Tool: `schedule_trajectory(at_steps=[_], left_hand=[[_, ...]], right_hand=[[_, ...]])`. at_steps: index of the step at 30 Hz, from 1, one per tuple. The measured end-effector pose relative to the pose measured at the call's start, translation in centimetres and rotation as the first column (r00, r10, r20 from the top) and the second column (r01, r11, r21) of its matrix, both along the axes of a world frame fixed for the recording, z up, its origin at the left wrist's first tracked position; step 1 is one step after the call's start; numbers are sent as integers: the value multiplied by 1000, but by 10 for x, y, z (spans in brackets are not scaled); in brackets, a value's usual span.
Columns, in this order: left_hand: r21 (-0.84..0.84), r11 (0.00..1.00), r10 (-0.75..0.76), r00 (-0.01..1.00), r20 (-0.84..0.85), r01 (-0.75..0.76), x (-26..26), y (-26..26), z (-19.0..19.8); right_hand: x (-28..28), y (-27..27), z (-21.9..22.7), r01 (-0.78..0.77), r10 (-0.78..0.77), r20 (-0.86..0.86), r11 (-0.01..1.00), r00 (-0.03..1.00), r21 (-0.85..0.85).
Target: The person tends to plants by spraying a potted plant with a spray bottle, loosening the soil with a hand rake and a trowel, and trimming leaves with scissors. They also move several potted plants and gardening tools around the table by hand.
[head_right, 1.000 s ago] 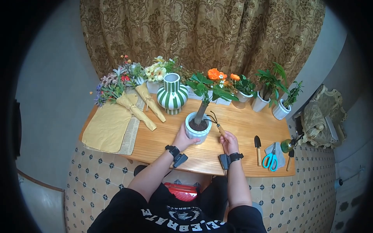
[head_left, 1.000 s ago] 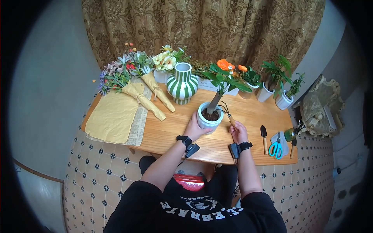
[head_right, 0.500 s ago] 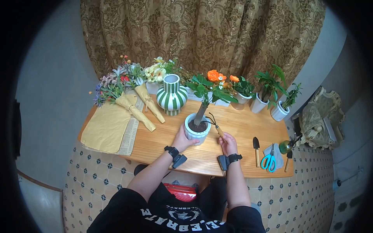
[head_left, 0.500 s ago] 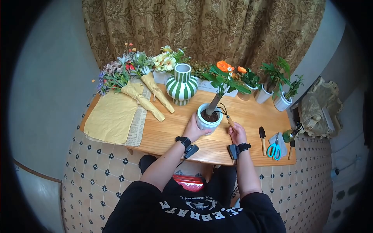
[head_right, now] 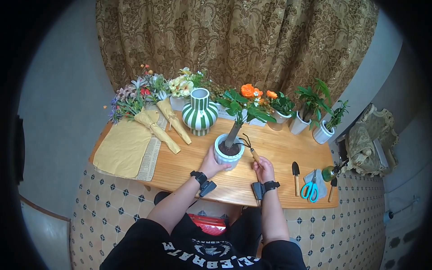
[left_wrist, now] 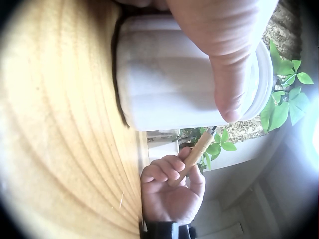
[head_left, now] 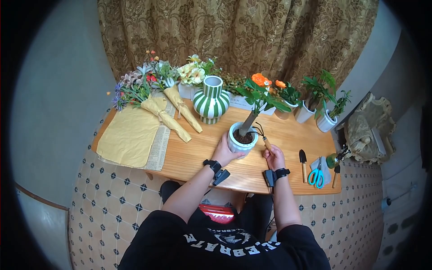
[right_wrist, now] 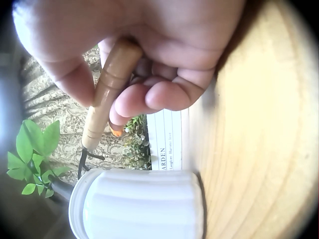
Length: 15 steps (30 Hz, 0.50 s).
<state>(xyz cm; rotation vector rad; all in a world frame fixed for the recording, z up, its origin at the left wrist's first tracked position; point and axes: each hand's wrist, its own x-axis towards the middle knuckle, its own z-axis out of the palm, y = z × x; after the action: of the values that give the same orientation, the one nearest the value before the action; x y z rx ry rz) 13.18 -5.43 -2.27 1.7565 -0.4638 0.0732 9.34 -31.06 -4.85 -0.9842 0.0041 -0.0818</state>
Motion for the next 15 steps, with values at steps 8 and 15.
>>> schedule_trajectory(at_steps=[8, 15], left_hand=[[4, 1000, 4, 1000, 1, -4, 1, 0, -2], [-5, 1000, -5, 1000, -8, 5, -1, 1, 2]], right_hand=[[1, 0, 0, 1, -2, -45, 1000, 999, -30], [1, -1, 0, -9, 8, -20, 1000, 1000, -22]])
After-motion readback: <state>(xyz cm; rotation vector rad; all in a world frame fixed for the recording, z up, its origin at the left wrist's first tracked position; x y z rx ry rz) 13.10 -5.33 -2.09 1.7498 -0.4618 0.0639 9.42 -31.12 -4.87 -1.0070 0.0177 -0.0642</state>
